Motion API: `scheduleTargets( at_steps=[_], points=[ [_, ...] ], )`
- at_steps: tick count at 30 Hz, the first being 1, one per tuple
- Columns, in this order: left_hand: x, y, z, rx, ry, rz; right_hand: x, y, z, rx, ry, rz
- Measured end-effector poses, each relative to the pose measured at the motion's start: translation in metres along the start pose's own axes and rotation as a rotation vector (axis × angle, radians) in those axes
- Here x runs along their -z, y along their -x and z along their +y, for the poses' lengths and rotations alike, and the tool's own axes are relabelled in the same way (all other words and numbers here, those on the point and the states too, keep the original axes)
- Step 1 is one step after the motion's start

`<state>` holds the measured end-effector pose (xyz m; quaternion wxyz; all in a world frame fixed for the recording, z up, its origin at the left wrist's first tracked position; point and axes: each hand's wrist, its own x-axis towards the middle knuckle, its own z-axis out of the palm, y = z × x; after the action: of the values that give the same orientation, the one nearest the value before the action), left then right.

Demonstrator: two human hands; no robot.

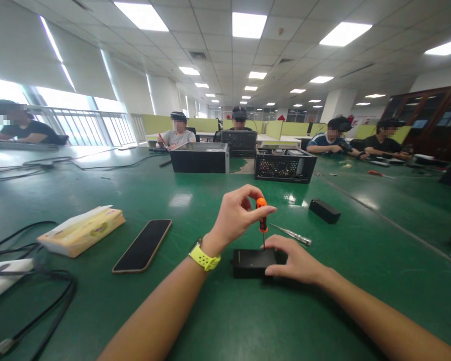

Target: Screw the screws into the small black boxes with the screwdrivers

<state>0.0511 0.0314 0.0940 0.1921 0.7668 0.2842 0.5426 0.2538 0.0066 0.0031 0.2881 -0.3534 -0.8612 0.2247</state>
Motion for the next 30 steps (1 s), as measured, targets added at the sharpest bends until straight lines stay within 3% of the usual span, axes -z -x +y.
scheduleTargets(
  at_steps=[5, 13, 30],
  points=[
    [0.005, 0.002, 0.002, -0.025, 0.003, 0.023, -0.006, -0.002, -0.007, -0.015, 0.069, 0.027],
    [0.013, 0.002, 0.013, -0.052, -0.057, -0.089, -0.009, 0.001, -0.004, -0.025, 0.152, 0.015],
    [0.013, 0.003, 0.023, -0.087, -0.128, -0.105, -0.01, 0.001, 0.0, -0.037, 0.089, -0.011]
  ],
)
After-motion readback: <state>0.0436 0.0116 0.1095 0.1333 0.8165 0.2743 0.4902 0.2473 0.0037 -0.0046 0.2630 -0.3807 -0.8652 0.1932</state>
